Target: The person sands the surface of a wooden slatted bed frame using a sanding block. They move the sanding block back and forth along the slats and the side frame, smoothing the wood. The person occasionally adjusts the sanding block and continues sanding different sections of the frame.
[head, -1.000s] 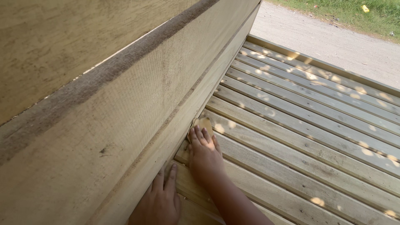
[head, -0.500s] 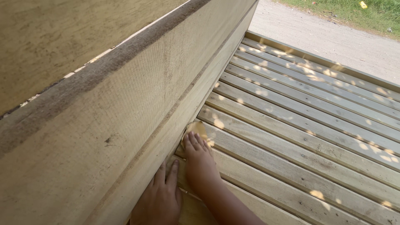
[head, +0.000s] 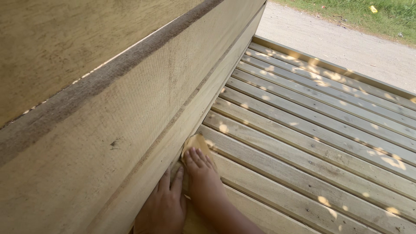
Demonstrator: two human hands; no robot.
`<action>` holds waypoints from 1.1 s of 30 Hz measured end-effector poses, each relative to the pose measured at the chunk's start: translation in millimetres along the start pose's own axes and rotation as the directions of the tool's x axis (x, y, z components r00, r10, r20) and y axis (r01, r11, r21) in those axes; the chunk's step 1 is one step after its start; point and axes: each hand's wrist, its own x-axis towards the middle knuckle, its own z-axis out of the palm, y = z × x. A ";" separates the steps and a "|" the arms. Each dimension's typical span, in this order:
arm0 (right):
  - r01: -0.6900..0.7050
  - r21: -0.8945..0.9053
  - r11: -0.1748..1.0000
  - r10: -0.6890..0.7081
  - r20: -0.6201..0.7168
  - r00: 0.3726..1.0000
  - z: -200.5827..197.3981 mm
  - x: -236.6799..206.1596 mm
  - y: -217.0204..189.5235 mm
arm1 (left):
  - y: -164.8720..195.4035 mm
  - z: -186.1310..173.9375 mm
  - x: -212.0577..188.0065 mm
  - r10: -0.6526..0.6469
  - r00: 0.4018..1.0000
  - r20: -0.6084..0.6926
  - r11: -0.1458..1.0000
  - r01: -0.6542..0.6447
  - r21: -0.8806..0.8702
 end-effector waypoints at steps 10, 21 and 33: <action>-0.004 -0.033 0.999 -0.004 -0.246 0.969 -12.2 64.0 28.4 | -5.8 4.7 -6.0 0.051 0.994 -0.095 0.996 -0.058 -0.074; 0.072 0.009 0.997 -0.069 -0.209 0.976 -21.4 31.9 8.5 | -4.1 -5.3 -4.3 0.052 0.995 -0.083 0.996 -0.057 -0.070; 0.120 0.002 0.993 -0.119 -0.089 0.989 -24.4 -82.4 22.8 | 0.1 -16.1 -3.7 0.021 0.999 -0.027 0.996 -0.023 -0.081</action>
